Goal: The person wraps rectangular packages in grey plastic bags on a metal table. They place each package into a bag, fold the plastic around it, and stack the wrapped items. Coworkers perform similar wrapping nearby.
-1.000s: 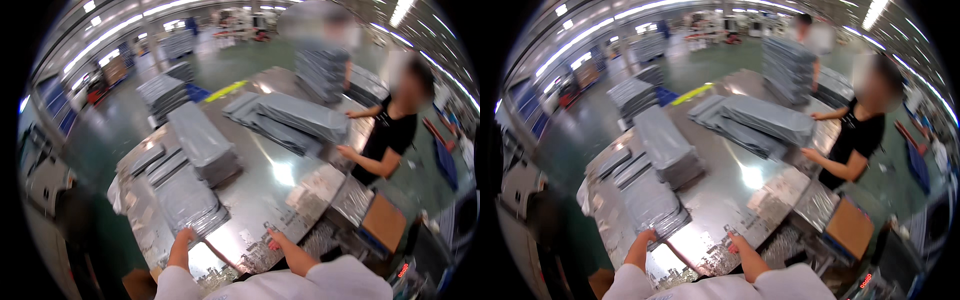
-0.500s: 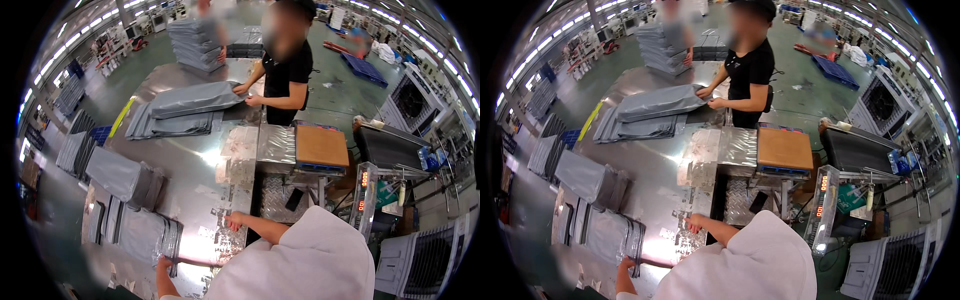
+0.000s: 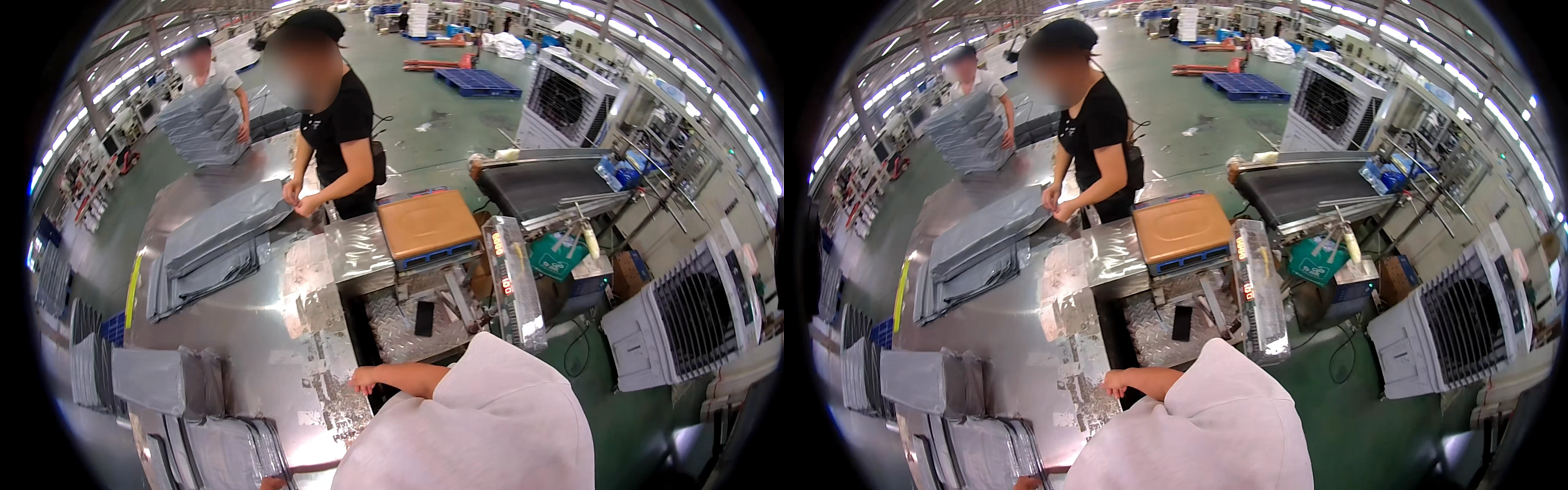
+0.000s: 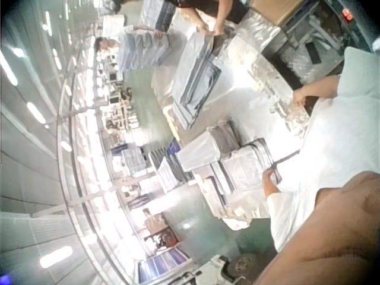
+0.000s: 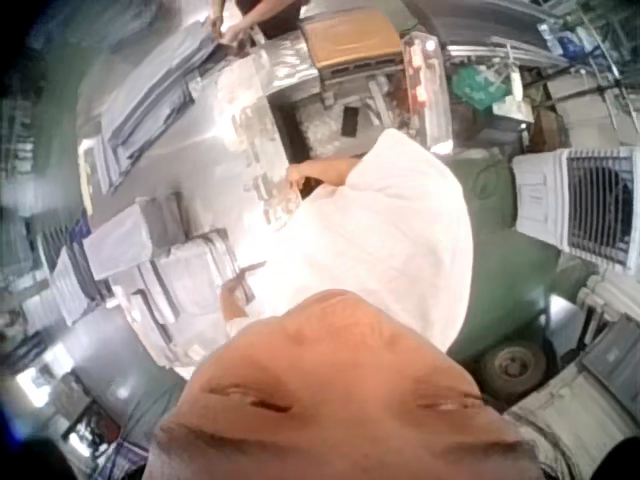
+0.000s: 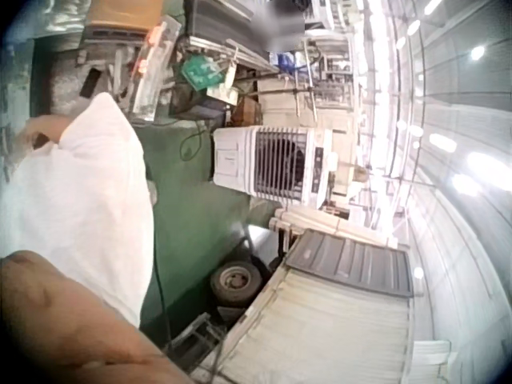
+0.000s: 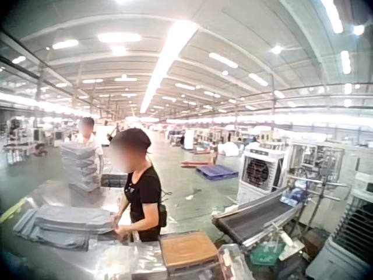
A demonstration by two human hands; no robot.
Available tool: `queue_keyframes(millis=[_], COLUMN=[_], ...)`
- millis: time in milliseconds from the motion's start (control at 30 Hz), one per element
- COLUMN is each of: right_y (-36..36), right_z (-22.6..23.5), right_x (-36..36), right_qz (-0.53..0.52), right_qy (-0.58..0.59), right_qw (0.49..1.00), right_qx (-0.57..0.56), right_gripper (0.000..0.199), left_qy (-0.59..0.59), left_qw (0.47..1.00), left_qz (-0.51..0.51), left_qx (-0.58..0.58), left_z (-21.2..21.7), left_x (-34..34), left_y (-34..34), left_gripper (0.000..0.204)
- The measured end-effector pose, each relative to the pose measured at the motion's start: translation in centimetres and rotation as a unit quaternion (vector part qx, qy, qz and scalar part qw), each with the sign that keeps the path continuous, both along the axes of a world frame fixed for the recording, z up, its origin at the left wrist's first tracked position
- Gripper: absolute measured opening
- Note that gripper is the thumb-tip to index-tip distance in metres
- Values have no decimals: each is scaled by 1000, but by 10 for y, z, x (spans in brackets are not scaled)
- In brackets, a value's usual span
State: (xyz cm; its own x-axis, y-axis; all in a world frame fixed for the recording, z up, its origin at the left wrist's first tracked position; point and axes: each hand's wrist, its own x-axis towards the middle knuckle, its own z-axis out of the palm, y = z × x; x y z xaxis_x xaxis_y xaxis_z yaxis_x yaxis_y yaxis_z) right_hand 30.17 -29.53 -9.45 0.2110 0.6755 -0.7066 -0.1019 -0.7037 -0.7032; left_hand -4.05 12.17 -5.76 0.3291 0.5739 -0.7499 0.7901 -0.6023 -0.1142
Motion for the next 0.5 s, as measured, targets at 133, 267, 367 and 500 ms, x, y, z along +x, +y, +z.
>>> queue_keyframes(millis=[133, 267, 367, 500], right_y=[-4, -3, 0, 3], right_z=[7, 4, 3, 1], right_x=[0, 1, -1, 0], right_qz=[47, 61, 61, 64], right_qy=[-30, -42, -54, -70], right_qw=[998, 997, 997, 995], right_qx=[1, -10, -18, -23], right_gripper=[25, 19, 19, 19], left_qy=[-13, -25, -31, -36], left_qw=[1000, 999, 998, 998], left_qz=[-15, -30, -41, -49], left_qx=[16, 25, 28, 32], left_z=[3, 14, 19, 23], left_x=[42, 74, 89, 103], left_y=[-13, -23, -28, -31], left_gripper=[62, 61, 60, 59])
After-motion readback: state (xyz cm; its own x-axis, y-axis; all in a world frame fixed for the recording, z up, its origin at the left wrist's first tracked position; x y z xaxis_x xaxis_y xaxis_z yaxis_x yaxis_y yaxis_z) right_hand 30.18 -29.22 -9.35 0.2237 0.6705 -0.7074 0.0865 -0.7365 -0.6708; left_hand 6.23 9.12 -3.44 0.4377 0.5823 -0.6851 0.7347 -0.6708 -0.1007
